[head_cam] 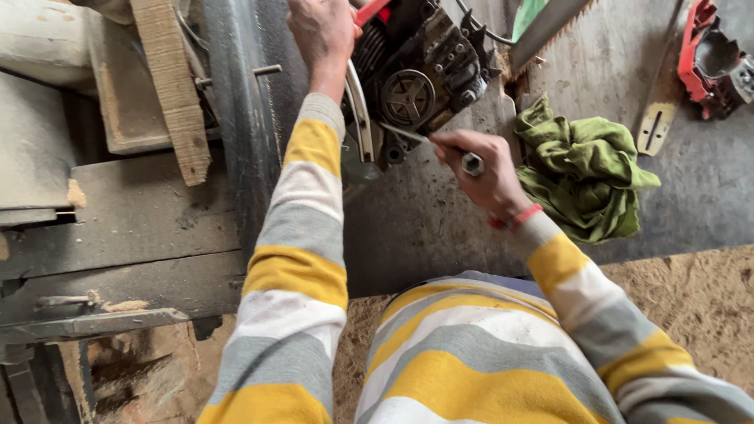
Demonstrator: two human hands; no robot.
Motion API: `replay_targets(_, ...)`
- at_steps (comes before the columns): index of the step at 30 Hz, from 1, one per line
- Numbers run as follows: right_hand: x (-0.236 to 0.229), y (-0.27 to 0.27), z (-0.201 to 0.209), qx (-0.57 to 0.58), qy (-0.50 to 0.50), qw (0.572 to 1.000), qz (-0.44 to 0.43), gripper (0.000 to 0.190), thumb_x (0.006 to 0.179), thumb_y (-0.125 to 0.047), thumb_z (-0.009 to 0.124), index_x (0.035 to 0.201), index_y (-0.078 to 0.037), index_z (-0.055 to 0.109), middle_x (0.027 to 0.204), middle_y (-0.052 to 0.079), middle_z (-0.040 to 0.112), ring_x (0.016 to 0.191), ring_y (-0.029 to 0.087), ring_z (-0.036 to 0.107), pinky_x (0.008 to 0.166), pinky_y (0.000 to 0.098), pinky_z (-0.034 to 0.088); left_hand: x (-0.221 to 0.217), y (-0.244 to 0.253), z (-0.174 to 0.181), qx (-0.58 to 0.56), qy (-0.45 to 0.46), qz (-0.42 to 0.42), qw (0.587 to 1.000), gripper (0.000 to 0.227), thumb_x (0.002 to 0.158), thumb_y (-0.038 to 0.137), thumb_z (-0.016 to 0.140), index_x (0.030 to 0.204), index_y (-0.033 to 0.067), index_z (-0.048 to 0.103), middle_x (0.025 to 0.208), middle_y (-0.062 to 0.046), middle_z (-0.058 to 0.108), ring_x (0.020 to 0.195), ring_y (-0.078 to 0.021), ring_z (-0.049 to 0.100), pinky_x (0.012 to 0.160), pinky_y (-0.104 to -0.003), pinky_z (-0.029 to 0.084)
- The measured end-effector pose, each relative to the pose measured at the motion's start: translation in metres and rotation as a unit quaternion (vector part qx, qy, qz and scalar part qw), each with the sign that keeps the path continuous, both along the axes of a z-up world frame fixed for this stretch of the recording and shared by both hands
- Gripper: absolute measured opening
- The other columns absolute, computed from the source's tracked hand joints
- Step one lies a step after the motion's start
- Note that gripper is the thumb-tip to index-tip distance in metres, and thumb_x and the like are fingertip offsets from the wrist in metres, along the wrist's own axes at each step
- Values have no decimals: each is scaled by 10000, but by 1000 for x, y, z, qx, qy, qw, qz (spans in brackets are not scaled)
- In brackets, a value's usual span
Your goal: The person wipes down a chainsaw guide bar with a green cloth and then uses a socket tool to perform maintenance on the internal components of the chainsaw body.
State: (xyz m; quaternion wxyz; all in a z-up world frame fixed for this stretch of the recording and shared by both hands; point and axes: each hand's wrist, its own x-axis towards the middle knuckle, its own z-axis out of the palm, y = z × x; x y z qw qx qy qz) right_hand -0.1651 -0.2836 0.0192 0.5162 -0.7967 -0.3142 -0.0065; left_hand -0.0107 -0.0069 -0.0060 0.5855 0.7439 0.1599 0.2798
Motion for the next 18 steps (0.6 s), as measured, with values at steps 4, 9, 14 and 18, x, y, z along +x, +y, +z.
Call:
replay_targets(4, -10, -17, 10, -20, 29, 999, 10, 220, 947, 59, 681, 1148, -13, 730, 923, 89, 746, 845, 176, 731, 756, 293, 577, 1, -4, 7, -8, 47, 15, 999, 326, 952, 260, 505, 722, 36, 561, 522, -78, 697, 392, -175, 740, 402, -334, 609)
replay_targets(9, 10, 0, 8, -51, -4, 998, -34, 150, 974, 30, 713, 1116, -11, 732, 921, 102, 745, 805, 152, 742, 720, 290, 575, -1, -3, 0, 32, 41, 4, 999, 467, 956, 261, 534, 586, 1, 651, 507, -105, 718, 412, -176, 750, 477, -319, 672)
replay_targets(14, -5, -13, 18, -34, 27, 999, 8, 179, 951, 45, 665, 1110, -14, 721, 869, 79, 739, 775, 148, 727, 708, 285, 573, 2, 0, 7, 15, 48, 31, 998, 356, 934, 270, 555, 702, 6, 612, 509, -105, 719, 386, -173, 742, 411, -317, 649)
replay_targets(18, 6, -8, 21, -41, -42, 998, -18, 166, 960, 49, 643, 1084, -27, 722, 910, 84, 743, 817, 140, 721, 735, 282, 569, 4, -2, -2, 11, 28, 5, 1000, 435, 993, 309, 542, 711, 3, 670, 530, -73, 715, 449, -156, 722, 405, -284, 631)
